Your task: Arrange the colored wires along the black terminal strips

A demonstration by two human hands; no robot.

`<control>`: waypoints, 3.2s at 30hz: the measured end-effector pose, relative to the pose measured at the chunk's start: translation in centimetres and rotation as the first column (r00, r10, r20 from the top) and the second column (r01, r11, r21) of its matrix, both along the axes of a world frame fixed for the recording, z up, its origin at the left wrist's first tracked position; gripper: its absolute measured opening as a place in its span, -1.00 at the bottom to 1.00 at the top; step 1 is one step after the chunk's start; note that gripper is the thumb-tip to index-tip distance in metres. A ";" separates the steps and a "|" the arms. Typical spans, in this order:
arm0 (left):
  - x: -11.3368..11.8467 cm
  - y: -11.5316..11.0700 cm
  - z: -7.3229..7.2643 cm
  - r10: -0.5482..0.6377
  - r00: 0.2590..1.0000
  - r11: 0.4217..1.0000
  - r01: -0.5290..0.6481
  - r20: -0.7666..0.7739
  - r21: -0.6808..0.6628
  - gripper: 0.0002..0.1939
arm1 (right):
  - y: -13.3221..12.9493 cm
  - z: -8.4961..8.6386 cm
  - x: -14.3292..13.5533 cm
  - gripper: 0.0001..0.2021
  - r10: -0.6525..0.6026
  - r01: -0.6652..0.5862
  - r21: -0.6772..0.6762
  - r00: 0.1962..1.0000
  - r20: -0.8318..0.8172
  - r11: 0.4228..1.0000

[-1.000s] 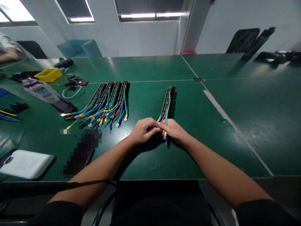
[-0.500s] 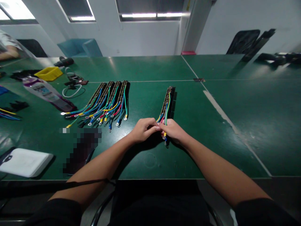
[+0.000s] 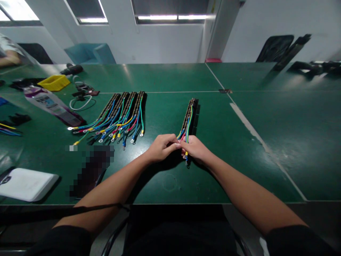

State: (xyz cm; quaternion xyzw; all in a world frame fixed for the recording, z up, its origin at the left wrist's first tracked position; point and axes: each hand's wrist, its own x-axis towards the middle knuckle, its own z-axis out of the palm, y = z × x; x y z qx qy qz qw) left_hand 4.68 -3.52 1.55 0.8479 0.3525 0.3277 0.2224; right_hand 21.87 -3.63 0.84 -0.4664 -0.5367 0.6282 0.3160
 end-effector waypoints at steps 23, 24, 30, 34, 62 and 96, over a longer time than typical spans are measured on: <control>-0.2 0.2 0.2 0.010 1.000 0.999 -0.011 -0.023 -0.049 -0.70 | -0.1 -0.1 -0.2 -0.79 -0.006 0.006 -0.003 0.998 0.066 1.000; -0.2 0.2 0.2 0.013 1.000 0.998 -0.014 -0.019 -0.059 -0.70 | -0.1 0.0 -0.2 -0.80 -0.006 0.006 -0.002 0.998 0.069 1.000; -0.2 -0.1 0.7 -0.008 1.000 1.000 0.008 0.016 -0.025 -0.71 | -0.2 0.3 -0.2 -0.77 -0.007 0.008 -0.020 0.999 0.049 1.000; -0.2 0.0 0.8 -0.018 0.999 1.000 0.019 0.027 -0.009 -0.71 | -0.3 0.4 -0.2 -0.76 -0.009 0.010 -0.021 0.999 0.051 1.000; 0.0 0.2 0.6 -0.005 1.000 0.997 0.004 -0.010 -0.083 -0.70 | -0.3 0.7 -0.5 -0.77 -0.030 0.028 0.016 0.986 0.163 0.999; -0.4 0.0 0.8 -0.026 1.000 0.999 0.026 0.013 -0.038 -0.61 | -0.2 0.6 -0.3 -0.78 -0.020 0.021 -0.046 1.000 0.021 0.999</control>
